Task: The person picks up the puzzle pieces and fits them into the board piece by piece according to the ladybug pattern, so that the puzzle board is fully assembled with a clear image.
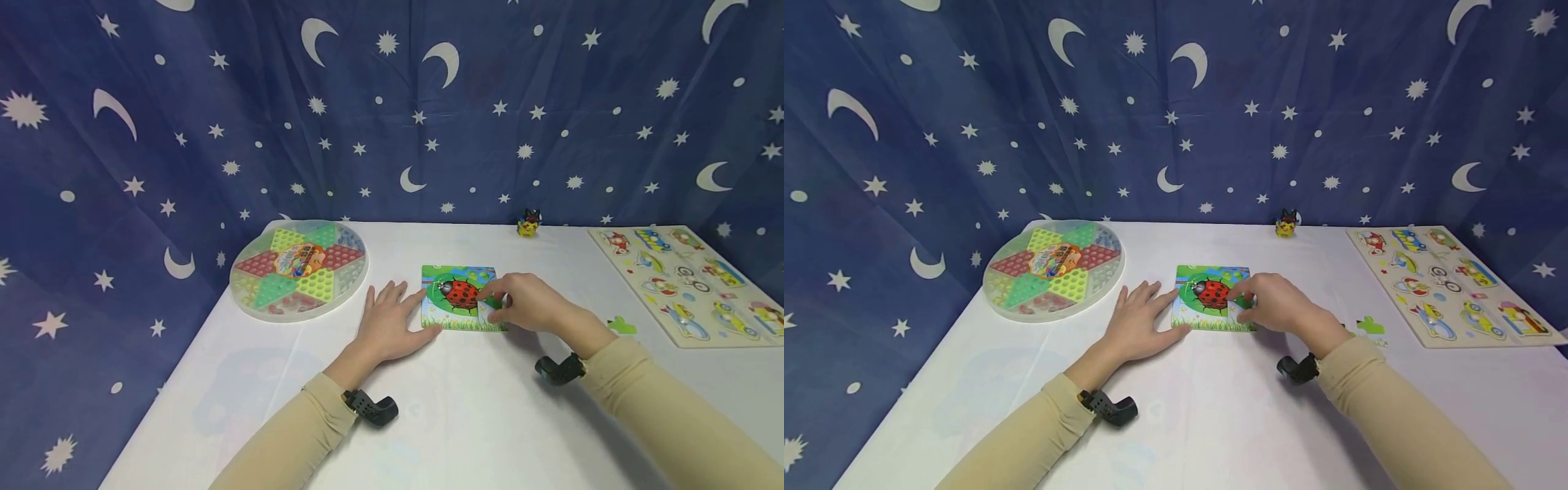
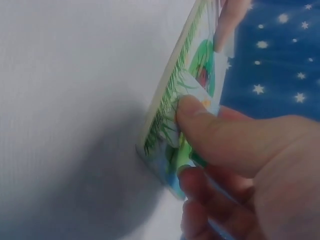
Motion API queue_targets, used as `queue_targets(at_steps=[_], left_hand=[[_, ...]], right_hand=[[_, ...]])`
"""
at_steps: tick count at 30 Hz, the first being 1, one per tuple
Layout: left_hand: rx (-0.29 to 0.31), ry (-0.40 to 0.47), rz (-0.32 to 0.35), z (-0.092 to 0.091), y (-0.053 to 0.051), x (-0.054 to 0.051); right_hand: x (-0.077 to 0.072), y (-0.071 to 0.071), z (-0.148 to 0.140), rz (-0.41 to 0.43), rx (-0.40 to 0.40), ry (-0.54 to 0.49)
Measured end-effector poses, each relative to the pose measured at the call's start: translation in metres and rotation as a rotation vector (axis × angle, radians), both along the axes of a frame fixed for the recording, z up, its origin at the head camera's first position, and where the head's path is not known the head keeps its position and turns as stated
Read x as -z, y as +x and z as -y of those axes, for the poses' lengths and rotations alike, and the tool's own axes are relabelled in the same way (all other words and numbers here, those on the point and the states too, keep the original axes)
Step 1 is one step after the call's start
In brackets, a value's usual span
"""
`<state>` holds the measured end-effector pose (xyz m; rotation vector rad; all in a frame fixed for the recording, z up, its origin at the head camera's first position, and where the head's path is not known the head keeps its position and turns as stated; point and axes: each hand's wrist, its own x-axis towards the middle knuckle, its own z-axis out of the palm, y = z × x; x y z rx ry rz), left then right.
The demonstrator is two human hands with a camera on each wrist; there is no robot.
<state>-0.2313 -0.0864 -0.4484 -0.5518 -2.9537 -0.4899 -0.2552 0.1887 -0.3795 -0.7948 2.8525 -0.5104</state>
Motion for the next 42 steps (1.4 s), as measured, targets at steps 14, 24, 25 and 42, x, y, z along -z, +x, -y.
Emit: queue_targets(at_steps=[14,24,25,42], left_hand=[[0.000,0.001,0.006,0.001,-0.002,-0.002],[-0.001,0.004,0.007,0.001,-0.001,-0.002],[-0.001,0.004,0.007,0.001,-0.001,-0.002],[0.000,0.006,0.012,0.001,0.001,-0.002]], right_hand=[[0.006,-0.005,0.023,0.003,-0.001,-0.050],[0.006,-0.005,0.038,-0.012,-0.013,-0.053],[0.007,-0.005,0.039,-0.019,-0.019,-0.054],[0.016,0.000,0.049,-0.053,0.001,-0.064]])
